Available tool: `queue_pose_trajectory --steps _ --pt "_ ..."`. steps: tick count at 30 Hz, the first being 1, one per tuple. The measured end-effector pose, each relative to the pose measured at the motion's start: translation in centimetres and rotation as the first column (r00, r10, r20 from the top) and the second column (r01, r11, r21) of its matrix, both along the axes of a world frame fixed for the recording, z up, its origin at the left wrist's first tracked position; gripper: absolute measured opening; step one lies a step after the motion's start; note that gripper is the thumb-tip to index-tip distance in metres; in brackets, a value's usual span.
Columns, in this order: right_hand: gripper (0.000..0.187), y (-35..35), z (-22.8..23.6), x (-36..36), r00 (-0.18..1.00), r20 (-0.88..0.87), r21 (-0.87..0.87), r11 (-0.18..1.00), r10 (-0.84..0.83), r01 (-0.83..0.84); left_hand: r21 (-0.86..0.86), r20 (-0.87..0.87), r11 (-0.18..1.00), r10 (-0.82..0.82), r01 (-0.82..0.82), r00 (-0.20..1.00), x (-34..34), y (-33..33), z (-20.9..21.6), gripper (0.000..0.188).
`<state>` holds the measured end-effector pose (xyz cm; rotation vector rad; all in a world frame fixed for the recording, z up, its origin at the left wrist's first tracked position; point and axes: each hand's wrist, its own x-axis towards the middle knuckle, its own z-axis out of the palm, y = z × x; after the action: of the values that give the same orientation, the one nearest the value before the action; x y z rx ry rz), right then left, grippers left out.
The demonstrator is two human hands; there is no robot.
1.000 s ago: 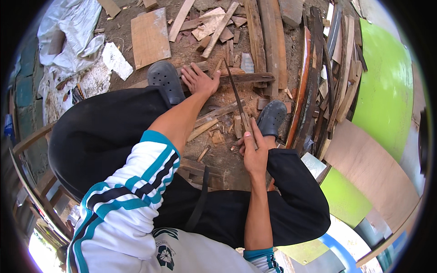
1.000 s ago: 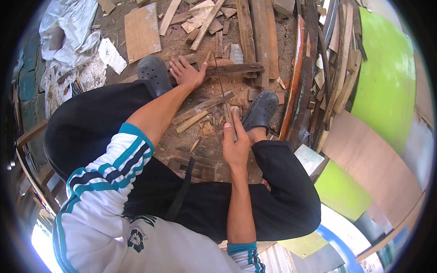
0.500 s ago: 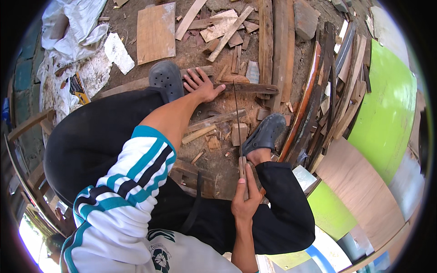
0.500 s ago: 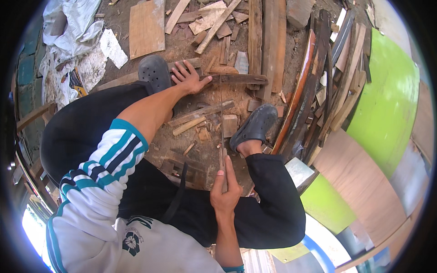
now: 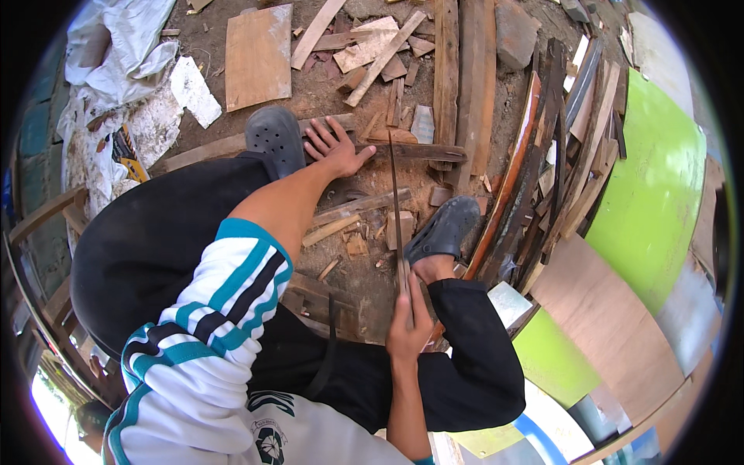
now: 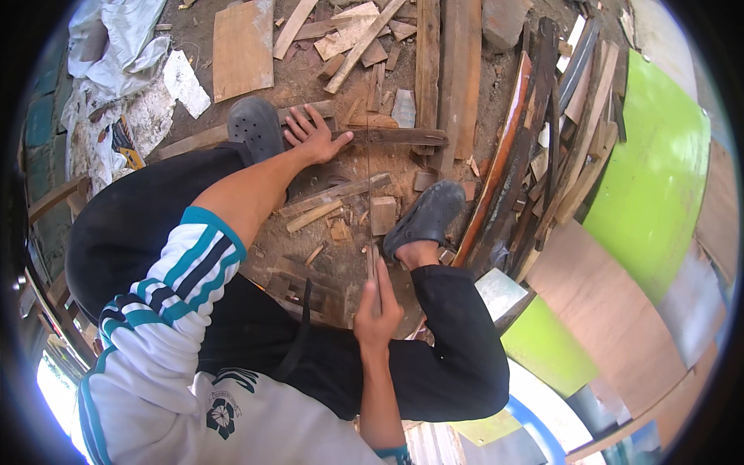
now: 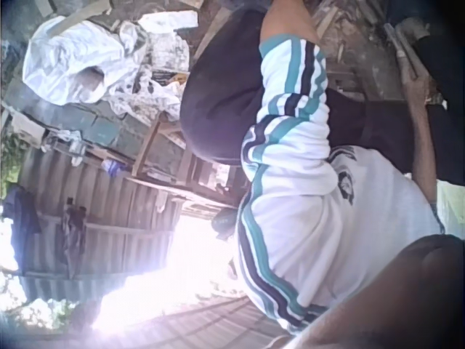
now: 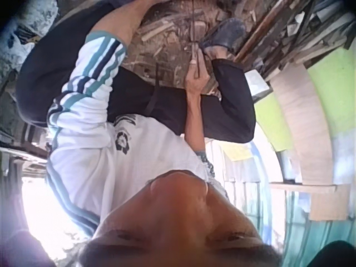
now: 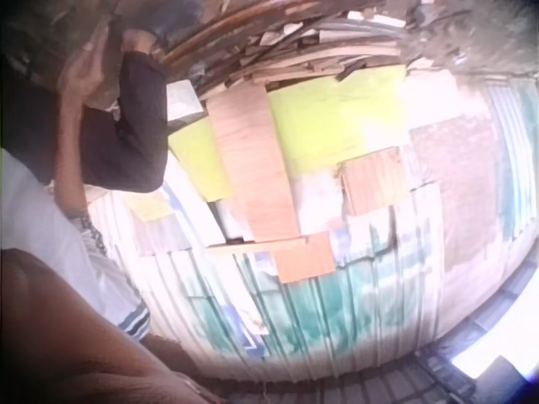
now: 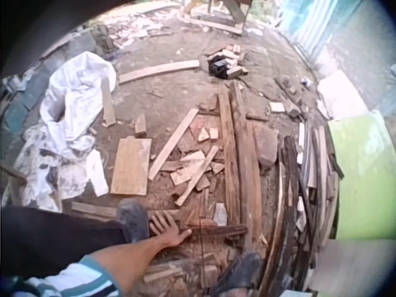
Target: The person sits on the ground and uses a hand saw to cut small pieces of wood. They repeatedly position the wood, saw through it, and set the cut pieces aside.
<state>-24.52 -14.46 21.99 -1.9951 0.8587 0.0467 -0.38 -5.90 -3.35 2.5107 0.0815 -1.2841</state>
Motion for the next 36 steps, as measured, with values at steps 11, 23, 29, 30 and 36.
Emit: queue_pose_trajectory --steps 11,23,29,30,36 --pt "0.039 -0.7 1.1 -0.9 0.999 0.026 0.002 1.0 0.025 -0.025 0.001 0.026 1.0 0.017 -0.017 1.0 -0.4 0.0 -0.1 0.133" --pt "0.039 -0.8 -2.5 1.7 1.0 0.004 0.034 0.999 -0.023 0.023 0.0 0.024 1.0 0.022 -0.022 0.999 -0.6 -0.6 0.4 0.13" --pt "0.04 -1.1 -2.2 0.5 1.0 0.021 0.034 0.999 0.006 -0.006 0.007 0.022 1.0 0.025 -0.026 0.999 -0.5 0.1 0.2 0.13" --pt "0.04 -1.0 -0.6 -1.1 1.0 0.01 0.021 0.999 0.024 -0.025 0.02 0.032 1.0 0.016 -0.016 0.999 -0.7 0.2 -0.1 0.132" --pt "0.039 -0.7 -6.6 4.0 0.998 0.06 0.027 1.0 -0.006 0.004 0.0 0.026 1.0 0.025 -0.025 0.999 -0.7 -0.6 0.5 0.129"
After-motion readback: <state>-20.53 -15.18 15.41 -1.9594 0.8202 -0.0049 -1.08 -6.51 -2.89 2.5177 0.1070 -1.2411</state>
